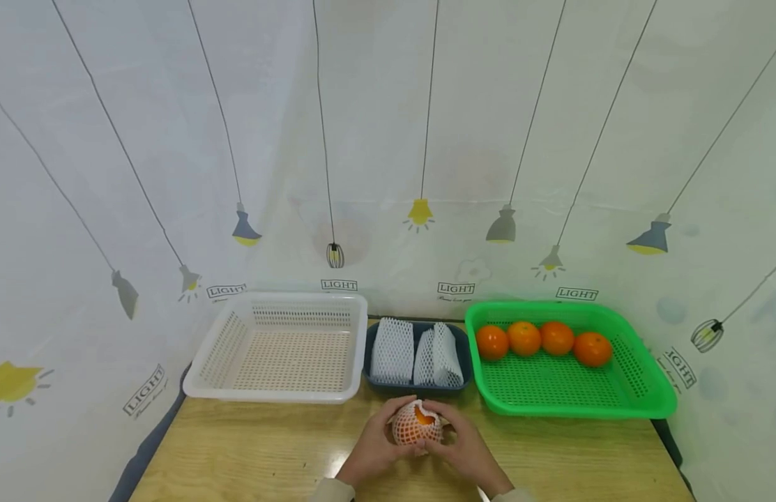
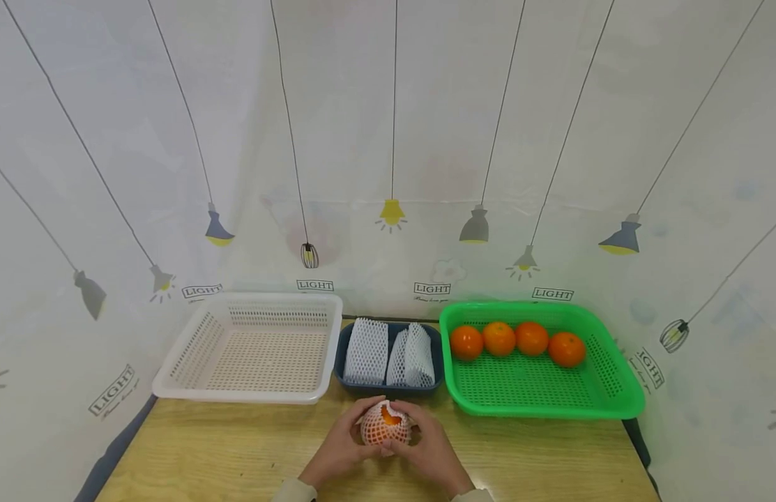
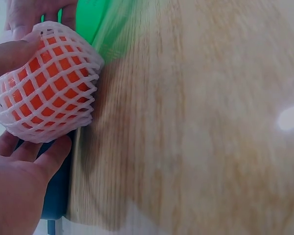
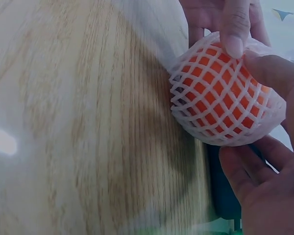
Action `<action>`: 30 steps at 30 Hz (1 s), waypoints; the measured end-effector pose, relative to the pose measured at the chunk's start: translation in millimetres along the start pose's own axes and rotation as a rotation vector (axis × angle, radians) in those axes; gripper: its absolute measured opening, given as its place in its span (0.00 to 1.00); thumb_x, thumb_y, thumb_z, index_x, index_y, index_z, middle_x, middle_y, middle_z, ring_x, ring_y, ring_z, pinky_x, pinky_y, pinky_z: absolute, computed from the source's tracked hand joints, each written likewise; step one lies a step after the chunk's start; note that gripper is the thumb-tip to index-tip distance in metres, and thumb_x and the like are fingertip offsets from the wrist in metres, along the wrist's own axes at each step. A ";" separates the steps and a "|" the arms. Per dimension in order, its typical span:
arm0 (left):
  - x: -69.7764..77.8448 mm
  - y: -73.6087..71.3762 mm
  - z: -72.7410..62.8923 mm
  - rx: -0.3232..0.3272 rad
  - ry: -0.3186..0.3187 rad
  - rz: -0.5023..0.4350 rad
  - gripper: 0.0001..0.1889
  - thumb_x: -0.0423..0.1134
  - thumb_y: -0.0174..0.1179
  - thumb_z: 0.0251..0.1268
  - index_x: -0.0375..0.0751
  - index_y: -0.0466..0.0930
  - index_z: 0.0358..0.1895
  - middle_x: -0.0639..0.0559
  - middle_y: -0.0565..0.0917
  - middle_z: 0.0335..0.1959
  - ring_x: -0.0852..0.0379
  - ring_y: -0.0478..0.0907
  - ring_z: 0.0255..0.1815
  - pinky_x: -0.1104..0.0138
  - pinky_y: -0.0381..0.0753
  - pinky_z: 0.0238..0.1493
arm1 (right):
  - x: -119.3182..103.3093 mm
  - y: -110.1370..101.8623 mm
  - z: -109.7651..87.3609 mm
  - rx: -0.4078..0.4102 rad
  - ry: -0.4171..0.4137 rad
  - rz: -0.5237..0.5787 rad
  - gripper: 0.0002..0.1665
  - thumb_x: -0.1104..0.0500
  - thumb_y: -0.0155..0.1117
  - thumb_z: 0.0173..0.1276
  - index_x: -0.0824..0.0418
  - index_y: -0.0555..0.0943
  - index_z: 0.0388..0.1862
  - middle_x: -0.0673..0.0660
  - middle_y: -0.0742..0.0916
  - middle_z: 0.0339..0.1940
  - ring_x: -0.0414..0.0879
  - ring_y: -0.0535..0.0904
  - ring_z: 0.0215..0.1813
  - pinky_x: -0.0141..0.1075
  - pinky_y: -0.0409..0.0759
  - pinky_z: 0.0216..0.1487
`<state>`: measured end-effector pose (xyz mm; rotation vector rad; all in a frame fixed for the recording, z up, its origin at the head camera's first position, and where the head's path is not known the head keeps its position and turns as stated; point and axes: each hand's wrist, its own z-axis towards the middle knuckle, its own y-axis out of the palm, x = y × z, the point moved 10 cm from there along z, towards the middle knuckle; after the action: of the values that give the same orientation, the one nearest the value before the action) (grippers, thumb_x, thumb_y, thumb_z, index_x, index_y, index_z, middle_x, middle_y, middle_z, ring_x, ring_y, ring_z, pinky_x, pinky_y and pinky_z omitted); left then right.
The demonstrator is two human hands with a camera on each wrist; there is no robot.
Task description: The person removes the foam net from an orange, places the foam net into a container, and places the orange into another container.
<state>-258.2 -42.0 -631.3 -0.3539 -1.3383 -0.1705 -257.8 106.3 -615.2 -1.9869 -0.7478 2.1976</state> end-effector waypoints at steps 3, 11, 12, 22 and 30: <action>0.3 -0.9 -0.5 0.002 -0.011 -0.002 0.43 0.42 0.79 0.53 0.42 0.69 0.73 0.48 0.76 0.70 0.58 0.74 0.68 0.72 0.76 0.66 | -0.1 -0.4 -0.2 0.004 -0.009 -0.016 0.34 0.53 0.80 0.60 0.47 0.80 0.66 0.53 0.83 0.67 0.45 0.78 0.65 0.38 0.83 0.57; -2.7 -5.6 -1.1 0.002 -0.057 0.009 0.40 0.44 0.78 0.54 0.47 0.72 0.72 0.52 0.77 0.69 0.58 0.76 0.67 0.70 0.78 0.66 | -0.6 -1.7 0.5 0.022 -0.037 -0.061 0.34 0.53 0.79 0.60 0.45 0.80 0.66 0.51 0.83 0.67 0.41 0.78 0.64 0.36 0.84 0.55; -1.9 -6.4 -1.0 0.004 -0.044 0.014 0.38 0.43 0.78 0.55 0.46 0.73 0.71 0.50 0.77 0.69 0.57 0.76 0.67 0.69 0.79 0.64 | -1.5 -1.9 0.3 0.027 -0.047 -0.066 0.33 0.53 0.79 0.60 0.45 0.80 0.66 0.51 0.83 0.67 0.41 0.78 0.64 0.36 0.84 0.55; -2.8 -13.6 -0.3 0.042 -0.053 0.019 0.26 0.42 0.76 0.56 0.51 0.83 0.61 0.46 0.80 0.67 0.50 0.76 0.69 0.68 0.81 0.63 | -15.0 -7.3 -1.5 0.106 -0.135 -0.108 0.29 0.53 0.79 0.58 0.51 0.86 0.61 0.51 0.86 0.64 0.44 0.81 0.62 0.35 0.86 0.51; 5.6 -18.0 -0.7 0.111 -0.018 0.032 0.19 0.38 0.77 0.55 0.43 0.89 0.51 0.46 0.85 0.61 0.48 0.80 0.65 0.72 0.78 0.63 | -23.1 -14.1 -1.5 0.207 -0.206 -0.147 0.21 0.63 0.81 0.53 0.53 0.92 0.48 0.46 0.91 0.52 0.44 0.84 0.55 0.32 0.82 0.57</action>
<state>-262.1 -58.7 -623.3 -0.2835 -1.3526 -0.0660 -256.4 110.3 -588.5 -1.5767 -0.6341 2.3084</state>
